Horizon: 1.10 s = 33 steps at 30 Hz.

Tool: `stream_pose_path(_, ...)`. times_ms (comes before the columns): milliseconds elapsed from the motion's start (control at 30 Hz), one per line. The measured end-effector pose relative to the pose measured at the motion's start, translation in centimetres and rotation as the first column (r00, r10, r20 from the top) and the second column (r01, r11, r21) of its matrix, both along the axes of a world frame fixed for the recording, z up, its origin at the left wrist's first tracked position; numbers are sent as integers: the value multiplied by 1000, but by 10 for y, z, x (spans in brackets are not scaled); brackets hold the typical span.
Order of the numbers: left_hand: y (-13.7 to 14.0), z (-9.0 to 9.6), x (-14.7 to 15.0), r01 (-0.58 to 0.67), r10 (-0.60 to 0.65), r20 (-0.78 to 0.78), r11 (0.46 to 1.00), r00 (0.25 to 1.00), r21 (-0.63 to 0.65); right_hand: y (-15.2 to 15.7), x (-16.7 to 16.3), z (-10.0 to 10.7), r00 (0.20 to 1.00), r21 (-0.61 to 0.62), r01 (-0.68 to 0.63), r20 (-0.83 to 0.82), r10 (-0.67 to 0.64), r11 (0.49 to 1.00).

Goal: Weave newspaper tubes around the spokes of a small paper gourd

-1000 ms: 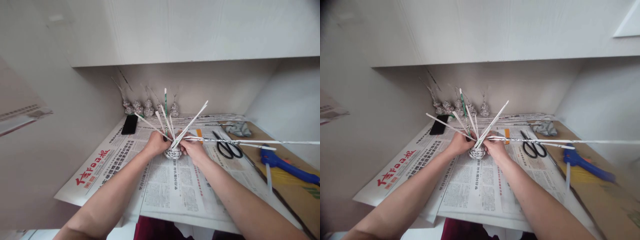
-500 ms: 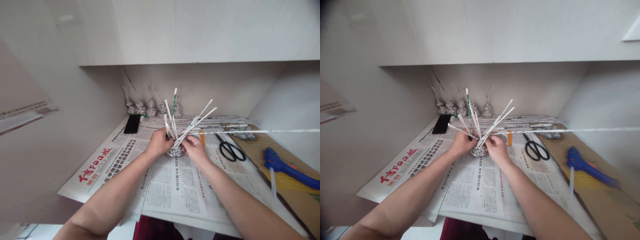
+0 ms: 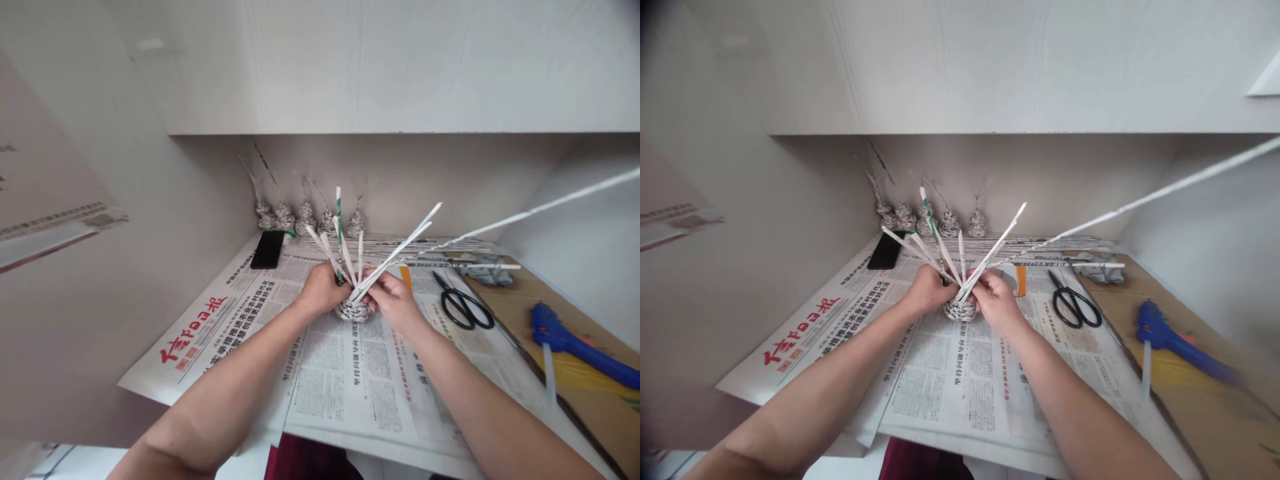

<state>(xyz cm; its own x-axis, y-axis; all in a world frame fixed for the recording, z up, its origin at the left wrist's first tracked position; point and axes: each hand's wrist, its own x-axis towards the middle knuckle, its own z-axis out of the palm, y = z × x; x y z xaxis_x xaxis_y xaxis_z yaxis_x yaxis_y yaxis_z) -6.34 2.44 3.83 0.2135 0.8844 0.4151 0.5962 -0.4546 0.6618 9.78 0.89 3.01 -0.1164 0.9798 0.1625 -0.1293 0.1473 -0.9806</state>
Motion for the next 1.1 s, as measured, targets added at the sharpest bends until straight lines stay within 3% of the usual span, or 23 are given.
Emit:
stream_pose_path(167, 1, 0, 0, 19, -19, 0, 1000, 1000, 8, 1, 6, 2, 978, 164, -138, 177, 108, 977)
stream_pose_path(300, 3, -2, -1, 42, -42, 23, 999, 999, -20, 0, 6, 0, 967, 154, -159, 225, 122, 975)
stream_pose_path(400, 3, -3, 0, 56, -54, 53, 998, 997, -36, -2, 5, -2, 941, 253, -49, 336, -40, 966)
stream_pose_path(533, -1, 0, 3, -4, 6, 63, 1000, 998, -22, -2, 6, -4, 860, 416, 124, 408, -307, 901)
stream_pose_path(633, -4, 1, 6, -27, 30, 80, 999, 996, -38, 0, 4, -5, 887, 332, 212, 331, -324, 919)
stream_pose_path(800, -4, -2, 9, 3, 4, 128, 999, 992, -53, 6, -3, -9, 949, 127, 313, -15, -314, 941)
stream_pose_path(1100, -5, -4, 9, 74, -68, 158, 997, 985, -35, 10, -1, -8, 963, -45, 217, -151, -222, 975)
